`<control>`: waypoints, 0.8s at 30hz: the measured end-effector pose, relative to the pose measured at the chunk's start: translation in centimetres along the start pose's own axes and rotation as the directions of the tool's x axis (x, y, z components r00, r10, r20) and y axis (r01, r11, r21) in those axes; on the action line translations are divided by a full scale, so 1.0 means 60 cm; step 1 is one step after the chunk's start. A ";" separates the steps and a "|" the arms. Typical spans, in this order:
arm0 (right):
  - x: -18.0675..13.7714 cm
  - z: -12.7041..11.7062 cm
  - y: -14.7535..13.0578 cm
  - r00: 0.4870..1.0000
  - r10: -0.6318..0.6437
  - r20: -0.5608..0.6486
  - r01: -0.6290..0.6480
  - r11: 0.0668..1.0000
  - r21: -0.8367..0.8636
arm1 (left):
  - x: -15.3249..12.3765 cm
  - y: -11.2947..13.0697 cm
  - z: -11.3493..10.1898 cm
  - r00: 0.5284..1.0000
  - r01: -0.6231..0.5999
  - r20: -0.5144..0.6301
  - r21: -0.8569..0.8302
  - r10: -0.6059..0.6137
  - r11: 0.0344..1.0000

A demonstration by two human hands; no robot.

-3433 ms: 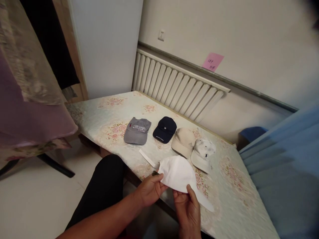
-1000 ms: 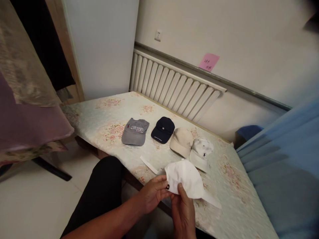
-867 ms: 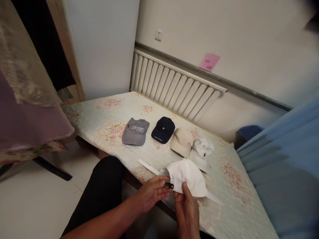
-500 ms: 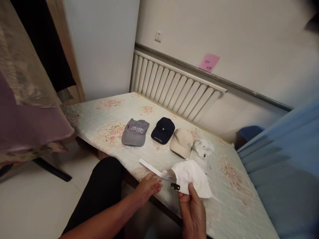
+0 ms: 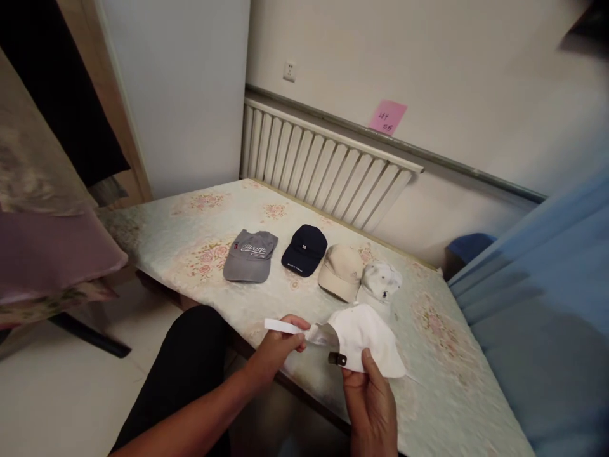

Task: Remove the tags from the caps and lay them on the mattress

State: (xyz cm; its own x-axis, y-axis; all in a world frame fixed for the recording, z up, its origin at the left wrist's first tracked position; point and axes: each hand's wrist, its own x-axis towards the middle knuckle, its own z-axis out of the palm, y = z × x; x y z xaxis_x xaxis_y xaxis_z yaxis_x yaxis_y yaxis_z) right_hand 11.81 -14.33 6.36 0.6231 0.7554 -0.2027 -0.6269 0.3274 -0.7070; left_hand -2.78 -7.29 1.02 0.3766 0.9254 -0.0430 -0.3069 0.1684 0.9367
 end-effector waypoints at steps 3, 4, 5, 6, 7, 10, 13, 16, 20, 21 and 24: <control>0.004 -0.003 -0.002 1.000 0.005 -0.005 -0.005 1.000 -0.001 | -0.004 0.019 0.003 0.990 -0.115 0.093 0.086 0.107 0.990; 0.004 -0.004 -0.002 1.000 0.009 -0.007 -0.009 1.000 0.004 | -0.006 0.024 0.004 0.980 -0.162 0.135 0.109 0.147 0.981; 0.004 -0.004 -0.002 1.000 0.014 -0.009 -0.014 1.000 0.011 | -0.008 0.028 0.005 0.967 -0.202 0.184 0.132 0.176 0.971; 0.004 -0.004 -0.002 1.000 0.021 -0.013 -0.021 1.000 0.019 | -0.011 0.032 0.006 0.954 -0.227 0.231 0.148 0.190 0.963; 0.003 -0.003 -0.002 1.000 0.027 -0.015 -0.027 0.999 0.026 | -0.013 0.034 0.007 0.944 -0.234 0.274 0.154 0.186 0.960; 0.001 -0.002 -0.001 0.999 0.037 -0.030 -0.036 0.999 0.035 | -0.019 0.038 0.012 0.933 -0.161 0.347 0.170 0.094 0.972; 0.002 -0.005 0.000 0.999 0.024 -0.038 -0.023 0.999 0.039 | -0.024 0.041 0.018 0.942 -0.103 0.334 0.249 0.014 0.963; 0.004 -0.008 0.004 0.999 0.007 -0.034 -0.006 0.999 0.032 | -0.028 0.040 0.021 0.947 -0.108 0.320 0.335 -0.005 0.936; 0.003 -0.009 0.011 1.000 0.010 -0.004 -0.010 1.000 0.003 | -0.032 0.024 0.021 0.938 -0.086 0.344 0.352 -0.043 0.932; 0.002 -0.009 0.012 1.000 0.012 -0.001 -0.012 1.000 -0.002 | -0.033 0.020 0.020 0.936 -0.069 0.347 0.335 -0.055 0.940; -0.002 -0.008 0.014 1.000 0.000 -0.016 0.000 1.000 -0.015 | -0.032 0.008 0.020 0.944 -0.010 0.322 0.253 -0.075 0.967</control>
State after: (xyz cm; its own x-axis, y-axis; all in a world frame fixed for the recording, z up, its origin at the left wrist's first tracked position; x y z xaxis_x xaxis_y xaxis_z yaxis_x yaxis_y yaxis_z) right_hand 11.47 -14.42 5.45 0.6305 0.7463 -0.2132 -0.6200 0.3189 -0.7169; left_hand -2.60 -9.42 1.97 0.6602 0.7511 0.0014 -0.0793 0.0679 0.9945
